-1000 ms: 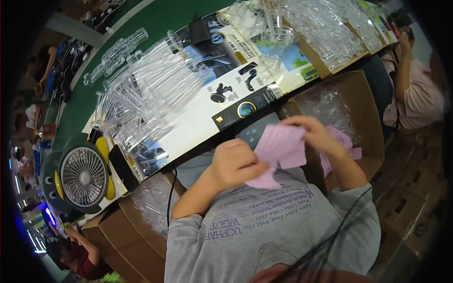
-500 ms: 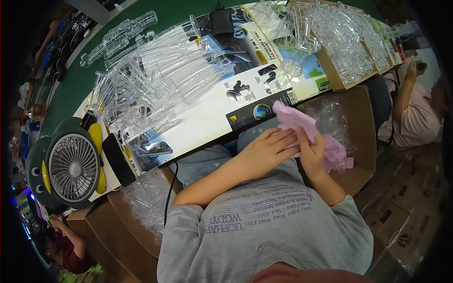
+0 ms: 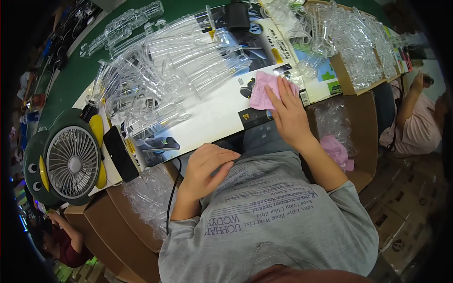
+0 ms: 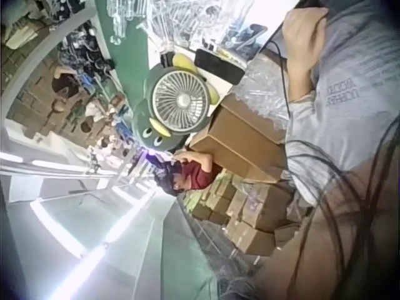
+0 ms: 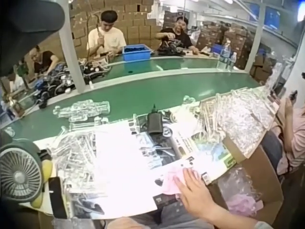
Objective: Assembling, gluing, and inspecting transparent plastic components on a factory production line.
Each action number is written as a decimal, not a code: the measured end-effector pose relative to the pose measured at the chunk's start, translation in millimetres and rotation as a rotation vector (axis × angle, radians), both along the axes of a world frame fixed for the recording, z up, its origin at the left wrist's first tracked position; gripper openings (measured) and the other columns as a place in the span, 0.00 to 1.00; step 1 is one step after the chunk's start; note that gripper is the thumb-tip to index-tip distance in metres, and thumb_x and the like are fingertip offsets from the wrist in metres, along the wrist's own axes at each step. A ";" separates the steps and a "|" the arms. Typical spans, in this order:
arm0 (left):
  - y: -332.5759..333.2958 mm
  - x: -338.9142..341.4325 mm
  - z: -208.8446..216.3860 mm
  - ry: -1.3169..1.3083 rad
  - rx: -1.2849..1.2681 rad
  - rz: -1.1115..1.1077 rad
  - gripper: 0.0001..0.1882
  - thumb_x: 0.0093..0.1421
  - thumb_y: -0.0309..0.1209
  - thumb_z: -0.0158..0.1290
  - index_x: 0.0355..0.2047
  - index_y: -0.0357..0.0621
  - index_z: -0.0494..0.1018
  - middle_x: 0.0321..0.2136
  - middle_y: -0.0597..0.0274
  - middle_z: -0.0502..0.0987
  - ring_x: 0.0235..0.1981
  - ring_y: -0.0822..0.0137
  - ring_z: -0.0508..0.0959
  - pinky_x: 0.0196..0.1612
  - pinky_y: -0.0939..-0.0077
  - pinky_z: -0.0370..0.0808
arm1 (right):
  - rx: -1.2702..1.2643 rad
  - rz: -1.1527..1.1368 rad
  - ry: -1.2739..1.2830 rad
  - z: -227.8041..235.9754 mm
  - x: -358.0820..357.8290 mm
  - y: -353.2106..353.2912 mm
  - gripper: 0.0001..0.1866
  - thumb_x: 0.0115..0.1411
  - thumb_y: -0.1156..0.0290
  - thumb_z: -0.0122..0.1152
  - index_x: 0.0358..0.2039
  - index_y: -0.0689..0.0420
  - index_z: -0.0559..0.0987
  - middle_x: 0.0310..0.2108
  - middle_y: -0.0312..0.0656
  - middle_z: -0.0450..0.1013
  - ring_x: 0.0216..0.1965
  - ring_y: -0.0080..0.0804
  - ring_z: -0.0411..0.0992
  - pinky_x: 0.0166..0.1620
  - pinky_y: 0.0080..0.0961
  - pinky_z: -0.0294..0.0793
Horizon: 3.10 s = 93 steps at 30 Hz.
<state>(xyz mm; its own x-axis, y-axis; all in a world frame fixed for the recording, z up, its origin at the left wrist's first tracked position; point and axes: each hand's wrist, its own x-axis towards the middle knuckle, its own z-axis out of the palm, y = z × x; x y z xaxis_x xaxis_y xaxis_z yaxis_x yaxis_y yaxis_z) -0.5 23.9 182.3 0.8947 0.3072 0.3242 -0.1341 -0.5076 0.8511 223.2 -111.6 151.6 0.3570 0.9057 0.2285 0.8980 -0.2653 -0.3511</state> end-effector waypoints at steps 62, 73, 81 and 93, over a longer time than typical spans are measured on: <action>75.3 -36.1 0.8 0.247 0.681 0.848 0.21 0.43 0.24 0.64 0.41 0.48 0.77 0.35 0.60 0.73 0.39 0.59 0.71 0.42 0.66 0.69 | 0.253 0.521 0.021 -25.2 -103.4 61.1 0.09 0.52 0.68 0.57 0.31 0.58 0.80 0.56 0.37 0.66 0.57 0.32 0.64 0.60 0.32 0.61; 75.2 -34.4 -2.1 0.253 0.722 0.859 0.20 0.43 0.25 0.64 0.40 0.48 0.77 0.35 0.60 0.73 0.39 0.59 0.71 0.41 0.66 0.69 | 0.165 0.413 -0.008 -12.5 -36.4 13.3 0.04 0.52 0.72 0.58 0.26 0.58 0.78 0.53 0.36 0.69 0.55 0.34 0.67 0.56 0.33 0.66; 77.0 -37.4 -4.4 0.223 0.698 0.863 0.21 0.43 0.25 0.65 0.41 0.48 0.77 0.35 0.61 0.72 0.38 0.60 0.71 0.41 0.66 0.69 | 0.022 0.248 -0.037 3.0 22.9 -35.3 0.03 0.49 0.75 0.61 0.22 0.61 0.77 0.54 0.40 0.69 0.57 0.39 0.65 0.55 0.35 0.66; 80.7 -38.5 -4.4 0.187 0.647 0.833 0.21 0.42 0.25 0.64 0.40 0.48 0.77 0.34 0.61 0.72 0.38 0.59 0.71 0.43 0.66 0.68 | 0.023 0.443 0.025 -3.2 -37.4 17.5 0.03 0.47 0.79 0.55 0.22 0.66 0.73 0.59 0.50 0.61 0.59 0.47 0.61 0.60 0.43 0.59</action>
<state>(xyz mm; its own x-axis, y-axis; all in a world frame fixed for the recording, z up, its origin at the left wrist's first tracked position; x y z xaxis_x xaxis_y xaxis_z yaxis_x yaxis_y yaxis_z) -39.0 104.6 178.0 0.5350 0.6627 0.5240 0.5675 -0.7414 0.3581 185.8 -94.1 148.4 -0.0590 0.9674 0.2464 0.9143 0.1515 -0.3756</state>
